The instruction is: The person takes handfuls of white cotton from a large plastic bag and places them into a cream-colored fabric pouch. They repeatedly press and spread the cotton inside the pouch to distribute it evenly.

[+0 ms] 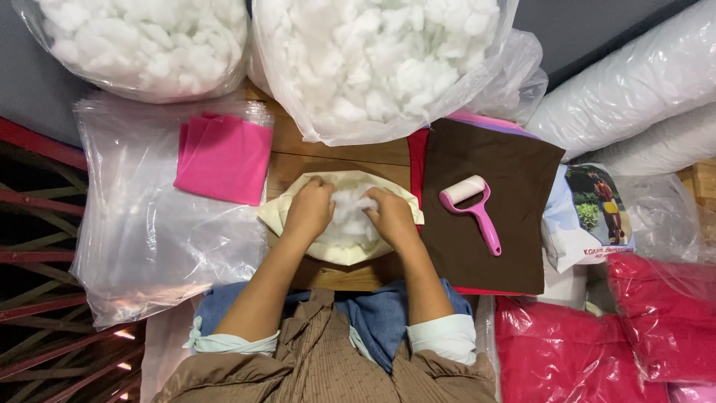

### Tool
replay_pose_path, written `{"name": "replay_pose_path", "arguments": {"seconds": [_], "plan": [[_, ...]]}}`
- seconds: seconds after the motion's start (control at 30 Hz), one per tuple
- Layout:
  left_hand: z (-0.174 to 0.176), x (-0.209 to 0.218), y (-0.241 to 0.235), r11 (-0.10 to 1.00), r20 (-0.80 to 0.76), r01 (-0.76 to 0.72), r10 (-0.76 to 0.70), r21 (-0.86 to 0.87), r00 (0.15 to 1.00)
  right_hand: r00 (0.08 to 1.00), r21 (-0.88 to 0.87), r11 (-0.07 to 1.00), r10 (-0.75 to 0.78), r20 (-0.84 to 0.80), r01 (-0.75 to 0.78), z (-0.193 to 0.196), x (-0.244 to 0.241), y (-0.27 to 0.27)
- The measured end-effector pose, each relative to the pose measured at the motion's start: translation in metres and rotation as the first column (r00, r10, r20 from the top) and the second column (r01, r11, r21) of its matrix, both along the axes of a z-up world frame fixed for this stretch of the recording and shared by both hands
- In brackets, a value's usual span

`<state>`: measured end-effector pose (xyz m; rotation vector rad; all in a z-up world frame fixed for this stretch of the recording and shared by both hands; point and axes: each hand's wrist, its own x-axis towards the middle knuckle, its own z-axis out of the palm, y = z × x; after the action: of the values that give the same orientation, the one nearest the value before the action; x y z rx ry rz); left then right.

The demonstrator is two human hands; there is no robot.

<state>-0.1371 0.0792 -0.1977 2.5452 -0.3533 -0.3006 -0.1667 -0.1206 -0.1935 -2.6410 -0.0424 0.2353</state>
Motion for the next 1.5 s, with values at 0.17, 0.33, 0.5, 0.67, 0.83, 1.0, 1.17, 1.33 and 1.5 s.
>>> {"name": "replay_pose_path", "arguments": {"seconds": [0.17,0.33,0.5,0.67,0.83,1.0,1.17,1.33,1.5], "plan": [[-0.030,0.004,0.002,1.000,0.020,0.014,-0.014,0.006,1.000,0.999,0.192,0.981,-0.023,-0.035,0.029,0.028,0.003,0.010],[0.001,-0.006,0.005,0.978,-0.095,0.134,-0.120,0.157,0.988,0.985,-0.098,0.995,-0.020,-0.174,0.003,0.029,0.001,0.007],[0.052,-0.019,0.003,0.975,0.070,0.137,-0.126,-0.176,0.990,0.990,0.047,0.997,-0.067,0.125,0.061,0.035,-0.006,-0.004],[-0.057,-0.007,-0.006,0.970,-0.180,0.218,-0.196,0.112,0.964,0.986,-0.195,0.971,0.117,-0.115,-0.138,-0.059,0.011,-0.004],[-0.024,-0.001,0.001,0.979,-0.270,0.180,-0.148,0.097,0.951,0.977,-0.200,0.970,0.097,-0.189,-0.135,0.013,0.005,-0.001],[0.026,-0.010,-0.003,0.986,-0.009,0.143,-0.143,0.090,0.990,0.997,0.051,0.996,0.078,-0.026,-0.076,0.043,0.001,0.006],[-0.025,-0.008,-0.009,0.938,-0.127,0.277,-0.255,0.207,0.959,0.961,-0.056,0.972,0.216,-0.174,-0.229,0.012,0.006,0.016],[0.029,-0.013,-0.004,0.967,-0.053,0.214,-0.209,0.139,0.977,0.982,-0.015,0.992,0.121,-0.147,-0.125,0.065,-0.006,0.002],[0.026,-0.030,-0.021,0.911,-0.101,0.323,-0.307,0.258,0.946,0.967,-0.220,0.960,0.125,-0.221,-0.174,-0.018,-0.003,-0.001]]}}
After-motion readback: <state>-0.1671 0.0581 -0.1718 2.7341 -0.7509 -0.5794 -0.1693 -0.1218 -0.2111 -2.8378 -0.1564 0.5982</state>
